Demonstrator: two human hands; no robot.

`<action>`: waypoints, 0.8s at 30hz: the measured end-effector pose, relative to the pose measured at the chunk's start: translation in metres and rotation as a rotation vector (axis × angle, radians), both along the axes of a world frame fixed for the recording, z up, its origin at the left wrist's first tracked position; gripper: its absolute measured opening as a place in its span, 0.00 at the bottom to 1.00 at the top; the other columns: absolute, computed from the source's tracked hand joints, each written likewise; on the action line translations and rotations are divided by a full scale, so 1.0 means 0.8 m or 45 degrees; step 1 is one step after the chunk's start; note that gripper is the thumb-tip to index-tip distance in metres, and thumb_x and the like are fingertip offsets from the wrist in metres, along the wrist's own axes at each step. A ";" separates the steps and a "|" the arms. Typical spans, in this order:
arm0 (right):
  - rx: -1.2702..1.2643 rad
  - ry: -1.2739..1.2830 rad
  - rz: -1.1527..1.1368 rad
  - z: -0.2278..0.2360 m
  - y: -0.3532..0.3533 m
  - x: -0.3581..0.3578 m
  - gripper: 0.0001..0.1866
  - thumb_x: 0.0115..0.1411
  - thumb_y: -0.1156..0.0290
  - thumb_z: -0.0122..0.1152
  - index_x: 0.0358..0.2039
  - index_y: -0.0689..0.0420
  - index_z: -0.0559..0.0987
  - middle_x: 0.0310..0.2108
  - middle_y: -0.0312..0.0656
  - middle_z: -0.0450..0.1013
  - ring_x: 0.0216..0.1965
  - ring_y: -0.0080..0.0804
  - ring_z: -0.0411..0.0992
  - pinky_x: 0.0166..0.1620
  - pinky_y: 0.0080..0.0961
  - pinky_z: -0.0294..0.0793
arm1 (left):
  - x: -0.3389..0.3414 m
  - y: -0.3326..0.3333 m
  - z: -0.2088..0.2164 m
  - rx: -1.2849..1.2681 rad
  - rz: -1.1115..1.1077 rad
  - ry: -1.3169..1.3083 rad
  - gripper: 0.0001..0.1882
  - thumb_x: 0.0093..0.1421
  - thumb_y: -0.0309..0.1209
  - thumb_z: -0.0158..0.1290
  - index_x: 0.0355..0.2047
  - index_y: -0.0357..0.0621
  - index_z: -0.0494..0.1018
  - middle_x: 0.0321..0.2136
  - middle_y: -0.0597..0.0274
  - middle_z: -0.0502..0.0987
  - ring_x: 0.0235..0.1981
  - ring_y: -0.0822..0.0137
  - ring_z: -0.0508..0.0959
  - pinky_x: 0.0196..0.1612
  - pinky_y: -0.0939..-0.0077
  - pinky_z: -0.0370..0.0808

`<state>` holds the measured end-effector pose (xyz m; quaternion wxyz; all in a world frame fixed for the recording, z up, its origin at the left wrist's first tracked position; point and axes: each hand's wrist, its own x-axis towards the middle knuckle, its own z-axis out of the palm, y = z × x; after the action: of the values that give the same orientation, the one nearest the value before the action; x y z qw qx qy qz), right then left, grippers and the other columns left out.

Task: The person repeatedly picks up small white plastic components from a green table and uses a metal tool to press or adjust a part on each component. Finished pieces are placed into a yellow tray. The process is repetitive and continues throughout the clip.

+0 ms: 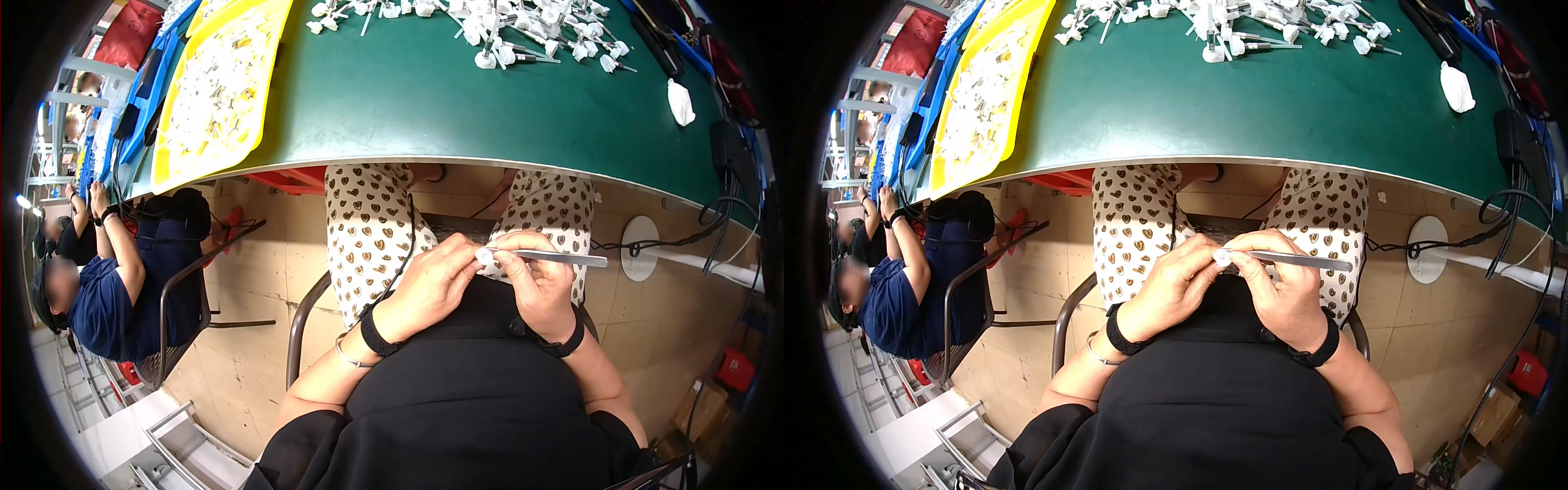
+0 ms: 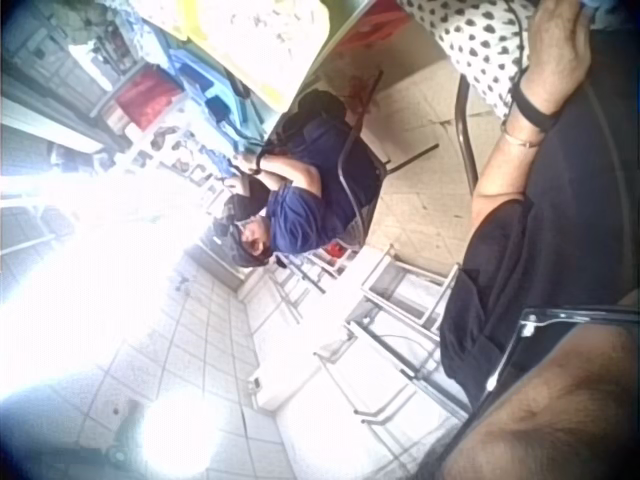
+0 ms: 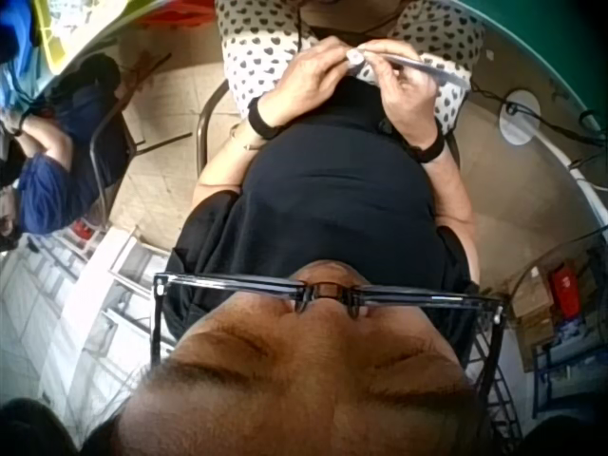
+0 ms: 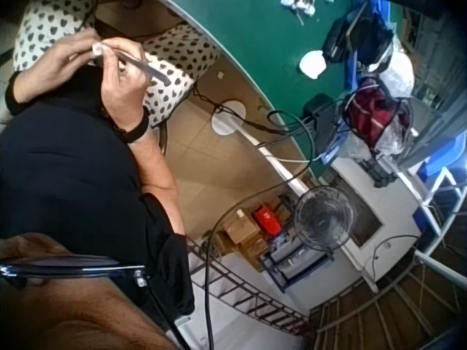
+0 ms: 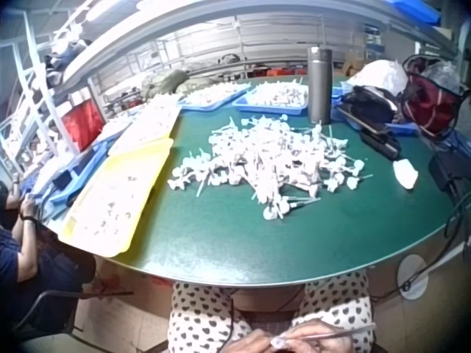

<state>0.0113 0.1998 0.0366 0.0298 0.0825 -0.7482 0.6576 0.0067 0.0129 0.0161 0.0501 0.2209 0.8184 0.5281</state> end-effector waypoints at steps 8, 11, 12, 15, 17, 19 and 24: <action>-0.057 0.002 -0.023 0.000 -0.001 0.000 0.04 0.65 0.82 0.63 0.40 0.65 0.80 0.35 0.42 0.79 0.33 0.24 0.77 0.35 0.20 0.78 | -0.001 0.001 -0.001 0.037 0.012 0.018 0.09 0.63 0.21 0.56 0.45 0.39 0.76 0.33 0.54 0.73 0.34 0.50 0.77 0.36 0.60 0.75; -0.060 -0.010 -0.017 0.001 0.000 0.001 0.03 0.65 0.82 0.63 0.39 0.64 0.80 0.35 0.42 0.79 0.33 0.24 0.77 0.35 0.21 0.78 | 0.000 0.001 -0.001 0.049 0.017 0.013 0.10 0.63 0.21 0.56 0.45 0.39 0.76 0.33 0.54 0.74 0.34 0.50 0.77 0.36 0.61 0.75; -0.057 -0.010 -0.011 0.000 0.000 0.001 0.03 0.65 0.82 0.63 0.39 0.64 0.80 0.35 0.43 0.79 0.33 0.25 0.77 0.35 0.21 0.78 | 0.000 0.001 0.000 0.054 0.017 0.003 0.10 0.63 0.21 0.56 0.46 0.39 0.76 0.33 0.54 0.74 0.34 0.50 0.78 0.36 0.61 0.75; -0.022 0.007 -0.005 0.000 0.000 0.001 0.03 0.64 0.82 0.63 0.39 0.64 0.80 0.35 0.43 0.79 0.33 0.26 0.77 0.36 0.22 0.78 | 0.001 0.001 0.006 0.035 0.032 -0.045 0.09 0.63 0.18 0.56 0.44 0.35 0.77 0.35 0.53 0.77 0.35 0.53 0.79 0.38 0.65 0.76; 0.007 0.012 -0.001 0.001 -0.001 0.000 0.03 0.64 0.82 0.63 0.38 0.64 0.80 0.35 0.43 0.79 0.33 0.28 0.77 0.36 0.23 0.78 | 0.002 0.001 0.008 0.027 0.044 -0.040 0.09 0.62 0.17 0.56 0.43 0.34 0.78 0.36 0.52 0.79 0.35 0.55 0.79 0.39 0.67 0.77; 0.032 0.004 0.009 0.004 -0.001 0.000 0.03 0.63 0.81 0.64 0.37 0.63 0.81 0.34 0.43 0.79 0.33 0.31 0.77 0.36 0.26 0.77 | 0.002 0.002 0.006 0.033 0.053 0.004 0.10 0.61 0.16 0.57 0.43 0.34 0.78 0.36 0.52 0.79 0.35 0.55 0.80 0.39 0.67 0.77; 0.241 0.203 0.097 0.011 0.003 -0.010 0.02 0.62 0.80 0.64 0.35 0.63 0.81 0.32 0.43 0.79 0.32 0.37 0.77 0.37 0.30 0.76 | 0.002 0.002 0.001 0.020 0.049 0.113 0.13 0.61 0.19 0.57 0.47 0.39 0.76 0.35 0.54 0.76 0.36 0.51 0.79 0.37 0.62 0.76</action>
<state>0.0037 0.2018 0.0457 0.0561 0.1653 -0.7986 0.5760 0.0083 0.0141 0.0171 0.0018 0.2285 0.8198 0.5251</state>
